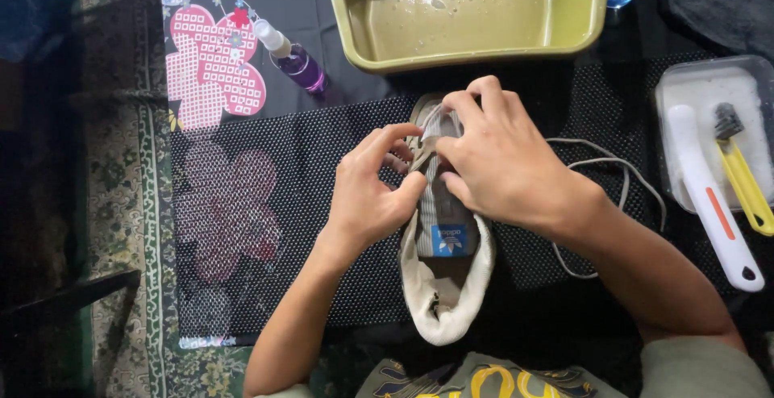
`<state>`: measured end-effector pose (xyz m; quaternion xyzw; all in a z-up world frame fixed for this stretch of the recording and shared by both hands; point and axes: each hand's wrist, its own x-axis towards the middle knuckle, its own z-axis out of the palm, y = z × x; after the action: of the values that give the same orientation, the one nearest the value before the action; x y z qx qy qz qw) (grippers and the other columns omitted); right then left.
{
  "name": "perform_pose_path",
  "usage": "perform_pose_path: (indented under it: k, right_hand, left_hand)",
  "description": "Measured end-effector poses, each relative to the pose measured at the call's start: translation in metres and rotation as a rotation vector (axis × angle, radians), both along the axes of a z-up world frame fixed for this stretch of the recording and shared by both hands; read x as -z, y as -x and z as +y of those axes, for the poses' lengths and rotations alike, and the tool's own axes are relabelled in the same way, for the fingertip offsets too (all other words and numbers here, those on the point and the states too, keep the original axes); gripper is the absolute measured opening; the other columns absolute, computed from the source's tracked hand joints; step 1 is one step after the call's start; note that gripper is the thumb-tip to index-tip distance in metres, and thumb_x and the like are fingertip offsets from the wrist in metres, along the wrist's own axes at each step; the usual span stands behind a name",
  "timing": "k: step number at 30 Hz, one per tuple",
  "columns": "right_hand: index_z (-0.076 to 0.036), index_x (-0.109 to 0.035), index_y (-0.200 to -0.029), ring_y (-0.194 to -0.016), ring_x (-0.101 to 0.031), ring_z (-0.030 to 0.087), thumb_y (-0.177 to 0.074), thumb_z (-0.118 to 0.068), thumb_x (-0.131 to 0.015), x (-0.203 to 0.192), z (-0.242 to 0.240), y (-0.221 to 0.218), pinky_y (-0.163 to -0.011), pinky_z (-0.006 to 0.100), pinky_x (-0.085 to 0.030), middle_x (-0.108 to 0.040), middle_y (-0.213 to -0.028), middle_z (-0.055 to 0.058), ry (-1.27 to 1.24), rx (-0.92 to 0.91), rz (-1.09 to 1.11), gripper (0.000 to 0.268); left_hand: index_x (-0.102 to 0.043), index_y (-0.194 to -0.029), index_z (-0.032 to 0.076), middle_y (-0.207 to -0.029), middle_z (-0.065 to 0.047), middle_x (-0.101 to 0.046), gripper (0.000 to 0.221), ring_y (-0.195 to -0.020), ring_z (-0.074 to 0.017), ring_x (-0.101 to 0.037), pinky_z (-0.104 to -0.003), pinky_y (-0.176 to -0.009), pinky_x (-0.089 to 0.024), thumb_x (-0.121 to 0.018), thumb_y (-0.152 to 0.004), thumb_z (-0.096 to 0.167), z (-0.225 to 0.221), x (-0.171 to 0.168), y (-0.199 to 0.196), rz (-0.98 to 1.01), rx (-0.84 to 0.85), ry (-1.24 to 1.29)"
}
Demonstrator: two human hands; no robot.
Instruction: Wringing out a cleaning cloth and then re-lacing a beige sneaker by threading the lace through the eyelets.
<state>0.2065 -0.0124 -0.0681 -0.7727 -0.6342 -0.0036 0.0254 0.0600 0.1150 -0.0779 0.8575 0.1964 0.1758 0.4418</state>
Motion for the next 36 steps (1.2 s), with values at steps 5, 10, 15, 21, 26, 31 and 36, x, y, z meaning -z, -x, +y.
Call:
perform_pose_path:
  k: [5, 10, 15, 21, 26, 31, 36]
  right_hand:
    - [-0.013, -0.077, -0.099, -0.118, -0.046, 0.040, -0.077, -0.037, -0.076, -0.003, -0.003, 0.005, -0.091, 0.055, -0.049, -0.057, -0.131, 0.019, -0.032, 0.052, -0.018, 0.032]
    - [-0.011, -0.077, -0.088, -0.118, -0.048, 0.041, -0.077, -0.028, -0.074, 0.000, -0.005, 0.012, -0.084, 0.052, -0.052, -0.058, -0.136, 0.024, -0.094, 0.060, -0.077, 0.020]
    - [-0.015, -0.076, -0.090, -0.128, -0.041, 0.046, -0.080, -0.021, -0.072, -0.008, -0.005, 0.016, -0.091, 0.060, -0.049, -0.038, -0.156, 0.032, -0.035, 0.069, 0.041, 0.012]
    - [-0.030, -0.075, -0.107, -0.137, -0.031, 0.048, -0.078, -0.026, -0.074, -0.012, -0.007, 0.022, -0.089, 0.062, -0.049, -0.019, -0.162, 0.038, 0.073, 0.187, 0.006, 0.029]
    - [-0.024, -0.075, -0.106, -0.137, -0.028, 0.049, -0.081, -0.026, -0.072, -0.012, -0.004, 0.028, -0.083, 0.062, -0.054, -0.014, -0.163, 0.039, 0.108, 0.224, 0.038, 0.025]
    - [-0.017, -0.080, -0.093, -0.137, -0.032, 0.046, -0.090, -0.040, -0.068, -0.012, 0.005, 0.032, -0.088, 0.064, -0.052, -0.023, -0.164, 0.037, 0.236, 0.251, 0.084, 0.026]
    - [-0.020, -0.080, -0.074, -0.128, -0.046, 0.040, -0.084, -0.037, -0.071, 0.007, -0.001, 0.047, -0.081, 0.049, -0.052, -0.039, -0.159, 0.031, -0.040, 0.232, -0.239, 0.022]
  left_hand:
    - [-0.073, -0.108, 0.014, -0.087, 0.001, -0.060, 0.037, -0.073, -0.0103, -0.058, -0.022, -0.050, -0.052, -0.063, -0.073, 0.017, -0.003, 0.007, -0.002, -0.034, -0.028, 0.046]
    - [-0.076, -0.105, 0.008, -0.092, -0.003, -0.066, 0.034, -0.083, -0.0111, -0.068, -0.025, -0.066, -0.063, -0.066, -0.073, 0.016, -0.005, 0.011, 0.000, -0.076, -0.075, 0.076]
    - [-0.079, -0.105, 0.008, -0.095, -0.005, -0.073, 0.033, -0.082, -0.0150, -0.071, -0.024, -0.057, -0.066, -0.064, -0.076, 0.016, 0.001, 0.007, 0.003, -0.015, -0.058, 0.069]
    - [-0.080, -0.095, 0.004, -0.095, -0.007, -0.079, 0.026, -0.081, -0.0182, -0.075, -0.028, -0.078, -0.062, -0.065, -0.077, 0.015, 0.006, 0.012, 0.003, -0.049, -0.018, 0.005]
    - [-0.080, -0.096, 0.005, -0.096, -0.006, -0.079, 0.027, -0.082, -0.0197, -0.076, -0.030, -0.077, -0.061, -0.063, -0.079, 0.018, 0.009, 0.012, 0.003, 0.002, -0.005, 0.011]
    - [-0.081, -0.096, 0.006, -0.097, -0.006, -0.080, 0.029, -0.084, -0.0189, -0.077, -0.029, -0.079, -0.061, -0.063, -0.077, 0.020, 0.008, 0.013, 0.004, 0.009, -0.007, 0.038]
    - [-0.082, -0.098, 0.008, -0.098, -0.005, -0.081, 0.033, -0.085, -0.0175, -0.077, -0.027, -0.082, -0.062, -0.064, -0.075, 0.024, 0.005, 0.004, 0.004, 0.064, -0.037, 0.088]
